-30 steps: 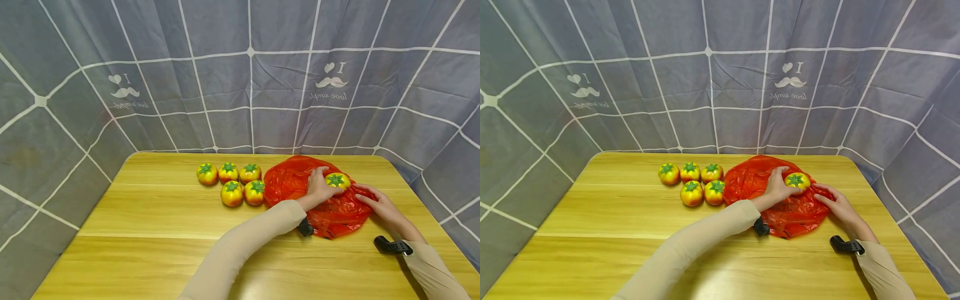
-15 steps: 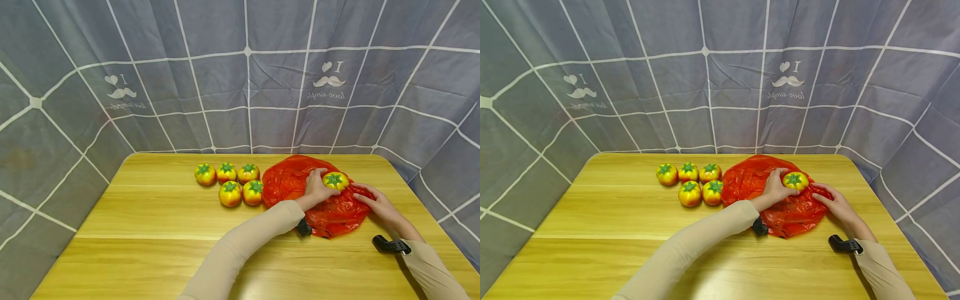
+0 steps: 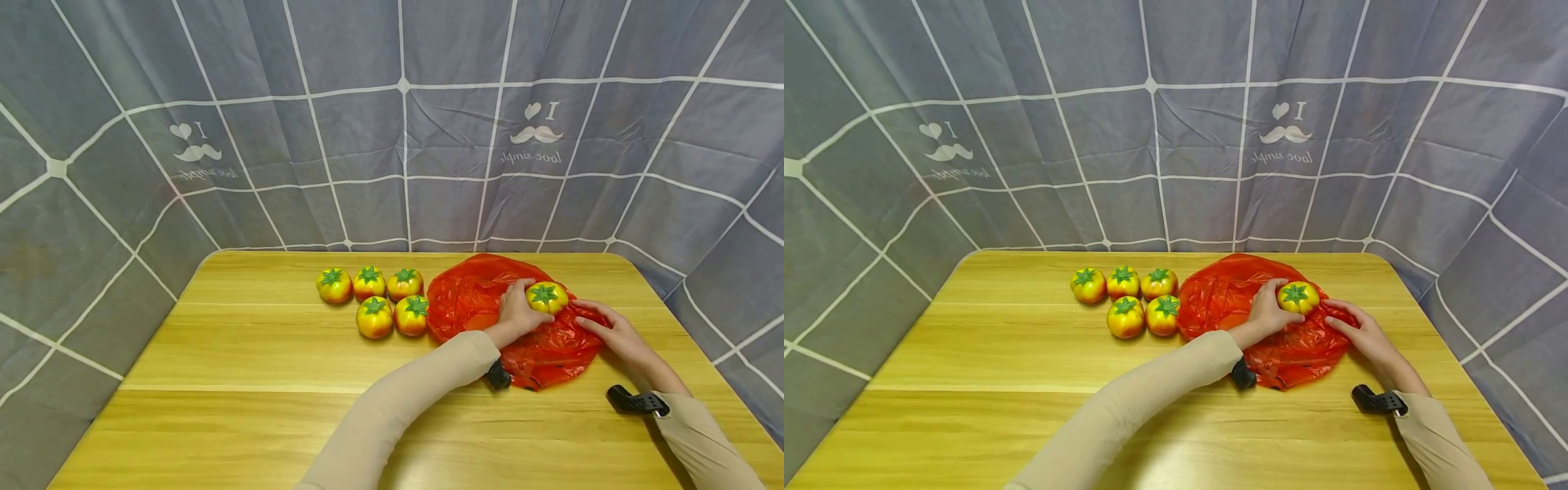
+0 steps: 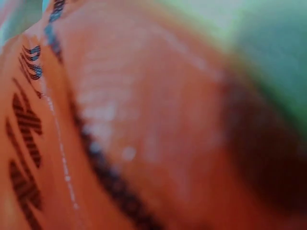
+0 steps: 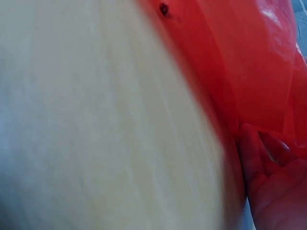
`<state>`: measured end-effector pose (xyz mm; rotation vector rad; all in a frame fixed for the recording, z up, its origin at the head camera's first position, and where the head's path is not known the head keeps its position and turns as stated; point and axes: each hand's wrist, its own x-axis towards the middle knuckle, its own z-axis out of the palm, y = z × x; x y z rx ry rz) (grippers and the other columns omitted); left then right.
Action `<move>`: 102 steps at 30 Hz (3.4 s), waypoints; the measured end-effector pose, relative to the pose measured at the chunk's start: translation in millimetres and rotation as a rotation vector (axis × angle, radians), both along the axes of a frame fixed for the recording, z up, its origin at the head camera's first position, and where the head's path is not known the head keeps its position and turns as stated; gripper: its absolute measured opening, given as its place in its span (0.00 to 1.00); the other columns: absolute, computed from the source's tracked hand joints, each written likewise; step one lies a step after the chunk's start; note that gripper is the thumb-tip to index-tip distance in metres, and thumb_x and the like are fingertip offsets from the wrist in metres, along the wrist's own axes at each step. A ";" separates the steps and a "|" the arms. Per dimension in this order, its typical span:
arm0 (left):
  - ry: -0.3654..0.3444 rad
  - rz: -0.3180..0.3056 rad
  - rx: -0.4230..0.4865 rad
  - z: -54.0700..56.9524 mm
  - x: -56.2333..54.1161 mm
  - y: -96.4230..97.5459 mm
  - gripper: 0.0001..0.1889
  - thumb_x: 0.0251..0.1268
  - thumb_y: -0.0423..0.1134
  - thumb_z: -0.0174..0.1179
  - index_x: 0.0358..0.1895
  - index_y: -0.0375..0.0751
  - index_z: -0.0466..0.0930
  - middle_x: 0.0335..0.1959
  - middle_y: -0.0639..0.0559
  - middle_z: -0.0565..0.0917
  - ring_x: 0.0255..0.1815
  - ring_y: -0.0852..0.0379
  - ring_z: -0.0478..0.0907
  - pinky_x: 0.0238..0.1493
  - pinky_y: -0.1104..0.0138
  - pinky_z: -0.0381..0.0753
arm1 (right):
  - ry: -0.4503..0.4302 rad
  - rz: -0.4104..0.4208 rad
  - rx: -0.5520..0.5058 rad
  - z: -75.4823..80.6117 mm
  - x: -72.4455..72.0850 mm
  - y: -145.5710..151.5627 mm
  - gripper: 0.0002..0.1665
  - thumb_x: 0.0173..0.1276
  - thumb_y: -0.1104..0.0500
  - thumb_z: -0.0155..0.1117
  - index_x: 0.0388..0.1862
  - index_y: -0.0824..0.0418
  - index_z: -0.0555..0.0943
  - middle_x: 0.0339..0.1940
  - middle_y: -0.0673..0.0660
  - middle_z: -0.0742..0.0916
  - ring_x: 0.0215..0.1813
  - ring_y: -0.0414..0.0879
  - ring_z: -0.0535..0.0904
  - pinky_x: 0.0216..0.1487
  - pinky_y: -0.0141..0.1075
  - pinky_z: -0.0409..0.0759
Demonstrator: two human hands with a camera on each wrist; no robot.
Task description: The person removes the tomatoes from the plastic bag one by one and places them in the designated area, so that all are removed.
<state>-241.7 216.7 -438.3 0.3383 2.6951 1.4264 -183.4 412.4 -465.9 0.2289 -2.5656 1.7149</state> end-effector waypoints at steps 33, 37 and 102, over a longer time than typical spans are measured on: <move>-0.016 0.017 -0.001 4.4 0.2 -0.2 0.32 0.41 0.41 0.78 0.54 0.52 0.74 0.49 0.57 0.80 0.50 0.62 0.74 0.48 0.74 0.68 | -0.003 -0.019 0.030 0.7 0.6 -0.7 0.22 0.73 0.60 0.55 0.65 0.61 0.71 0.48 0.25 0.78 0.46 0.20 0.74 0.44 0.17 0.74; -0.012 0.008 -0.015 7.6 -0.3 -2.5 0.32 0.41 0.42 0.78 0.55 0.52 0.74 0.49 0.56 0.80 0.50 0.62 0.75 0.48 0.74 0.68 | 0.006 -0.029 0.051 0.5 0.3 -0.6 0.23 0.73 0.60 0.55 0.65 0.62 0.71 0.48 0.25 0.77 0.47 0.20 0.73 0.45 0.16 0.73; -0.012 -0.218 0.266 52.0 39.4 -124.3 0.35 0.47 0.38 0.74 0.62 0.44 0.70 0.56 0.51 0.77 0.43 0.62 0.74 0.42 0.79 0.73 | 0.042 -0.002 0.048 -2.6 1.5 1.8 0.23 0.71 0.65 0.56 0.64 0.57 0.74 0.48 0.23 0.78 0.46 0.19 0.75 0.41 0.17 0.75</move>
